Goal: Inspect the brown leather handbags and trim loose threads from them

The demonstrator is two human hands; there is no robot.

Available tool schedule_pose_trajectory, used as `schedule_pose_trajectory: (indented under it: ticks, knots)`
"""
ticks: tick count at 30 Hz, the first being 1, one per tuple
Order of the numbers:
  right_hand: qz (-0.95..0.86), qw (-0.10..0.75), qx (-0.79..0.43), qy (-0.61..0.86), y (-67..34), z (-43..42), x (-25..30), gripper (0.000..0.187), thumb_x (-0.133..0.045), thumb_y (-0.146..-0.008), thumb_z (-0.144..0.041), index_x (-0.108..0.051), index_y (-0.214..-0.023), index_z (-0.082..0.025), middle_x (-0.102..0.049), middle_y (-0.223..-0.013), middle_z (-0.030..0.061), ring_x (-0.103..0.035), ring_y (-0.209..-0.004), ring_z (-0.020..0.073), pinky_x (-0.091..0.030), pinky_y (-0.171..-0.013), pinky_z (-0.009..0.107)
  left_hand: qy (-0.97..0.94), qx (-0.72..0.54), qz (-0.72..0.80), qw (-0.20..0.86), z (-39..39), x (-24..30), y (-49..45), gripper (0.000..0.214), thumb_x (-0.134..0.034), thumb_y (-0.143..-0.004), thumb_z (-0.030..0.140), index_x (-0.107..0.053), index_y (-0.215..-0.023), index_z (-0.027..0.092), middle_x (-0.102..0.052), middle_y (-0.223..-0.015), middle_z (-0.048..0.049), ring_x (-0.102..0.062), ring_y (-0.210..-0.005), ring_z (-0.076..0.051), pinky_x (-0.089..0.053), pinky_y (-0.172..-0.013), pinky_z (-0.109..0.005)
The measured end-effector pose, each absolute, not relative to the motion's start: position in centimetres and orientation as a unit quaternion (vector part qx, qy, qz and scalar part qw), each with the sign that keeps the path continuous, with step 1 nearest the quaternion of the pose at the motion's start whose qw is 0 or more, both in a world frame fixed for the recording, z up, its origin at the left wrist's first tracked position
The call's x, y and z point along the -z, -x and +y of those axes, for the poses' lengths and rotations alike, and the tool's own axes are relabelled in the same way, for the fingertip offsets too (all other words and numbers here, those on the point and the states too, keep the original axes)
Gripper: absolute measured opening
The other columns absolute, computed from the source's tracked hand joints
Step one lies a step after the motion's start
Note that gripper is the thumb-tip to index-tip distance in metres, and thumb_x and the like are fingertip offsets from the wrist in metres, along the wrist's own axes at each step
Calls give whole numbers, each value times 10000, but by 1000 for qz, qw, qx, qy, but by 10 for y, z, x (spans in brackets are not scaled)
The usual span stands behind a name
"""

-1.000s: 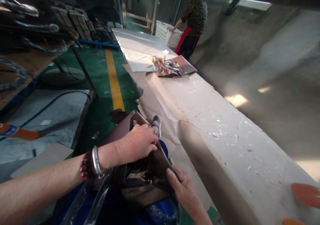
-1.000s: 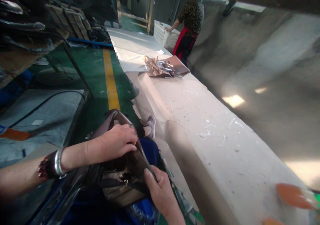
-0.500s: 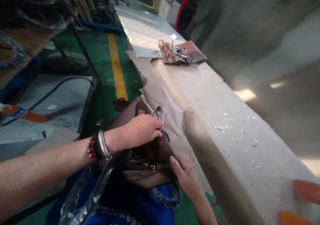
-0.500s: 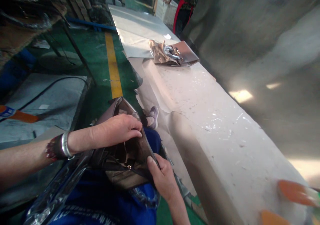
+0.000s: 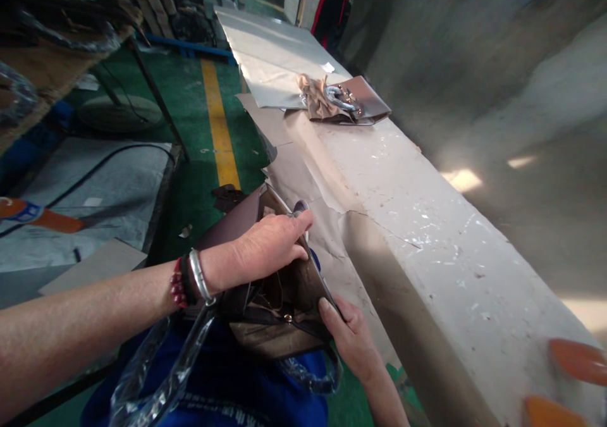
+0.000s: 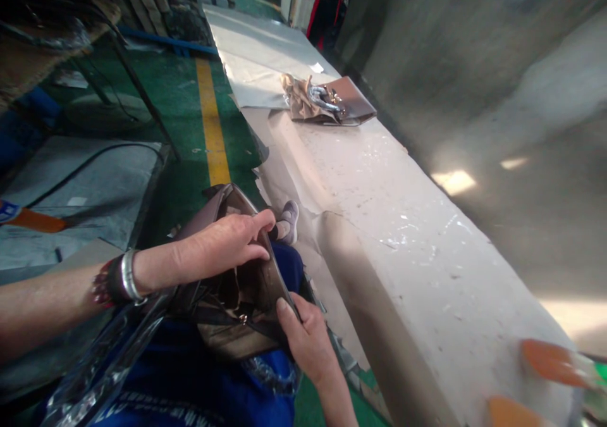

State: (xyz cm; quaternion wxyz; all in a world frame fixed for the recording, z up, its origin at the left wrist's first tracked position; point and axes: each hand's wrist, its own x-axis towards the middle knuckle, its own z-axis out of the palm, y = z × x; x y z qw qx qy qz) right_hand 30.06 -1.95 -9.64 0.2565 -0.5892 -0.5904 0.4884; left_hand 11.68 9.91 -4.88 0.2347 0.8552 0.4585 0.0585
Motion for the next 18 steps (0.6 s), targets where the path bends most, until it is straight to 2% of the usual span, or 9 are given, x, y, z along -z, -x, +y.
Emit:
schedule_pose_trajectory:
  ticks: [2,5,7,10,13,16,18]
  knots:
    - [-591,258,-488,588,-301,-20,96,358,-416,-886,-441,-580,-744,-157,-502,-639,-6,-451,-618,128,-396,-568,223,-865,-54,440,236,100,50,-117,377,-591,-784,233,-489,-1146,208,-685,-829,-51,-647,-834,-243,-467,-783,-346]
    - [-596,256,-480,591,-301,-20,97,362,-417,-887,-443,-568,-726,-156,-485,-628,-6,-433,-610,126,-386,-547,221,-871,-29,425,243,102,49,-117,219,-575,-790,249,-608,-1005,229,-691,-896,-55,-633,-911,-243,-446,-842,-345]
    - [-596,247,-486,590,-301,-19,96,376,-405,-892,-453,-579,-747,-153,-511,-648,3,-456,-630,135,-397,-562,227,-866,-12,428,259,102,46,-118,123,-571,-791,250,-646,-882,215,-692,-882,-52,-634,-903,-234,-447,-833,-326]
    - [-599,215,-501,587,-303,-15,89,395,-384,-898,-464,-618,-838,-152,-576,-727,28,-529,-735,171,-433,-648,254,-858,2,436,271,101,40,-121,96,-567,-789,229,-653,-822,203,-696,-856,-52,-639,-878,-231,-450,-808,-321]
    - [-650,176,-447,589,-307,-10,79,369,-415,-887,-436,-630,-770,-161,-579,-773,52,-544,-804,193,-435,-717,283,-858,0,441,265,100,38,-123,91,-568,-780,216,-655,-792,194,-697,-831,-60,-641,-862,-241,-449,-796,-335]
    - [-697,157,-421,559,-310,-6,73,350,-432,-886,-408,-608,-707,-164,-562,-741,44,-535,-767,177,-424,-702,278,-860,-10,440,258,98,41,-124,93,-568,-775,218,-656,-786,192,-697,-822,-69,-642,-847,-251,-454,-777,-342]
    - [-693,159,-428,558,-310,-4,74,382,-403,-901,-421,-578,-680,-163,-538,-685,24,-519,-692,151,-408,-629,256,-861,-16,440,254,98,43,-124,92,-569,-773,223,-656,-781,193,-697,-817,-73,-643,-844,-259,-456,-772,-349]
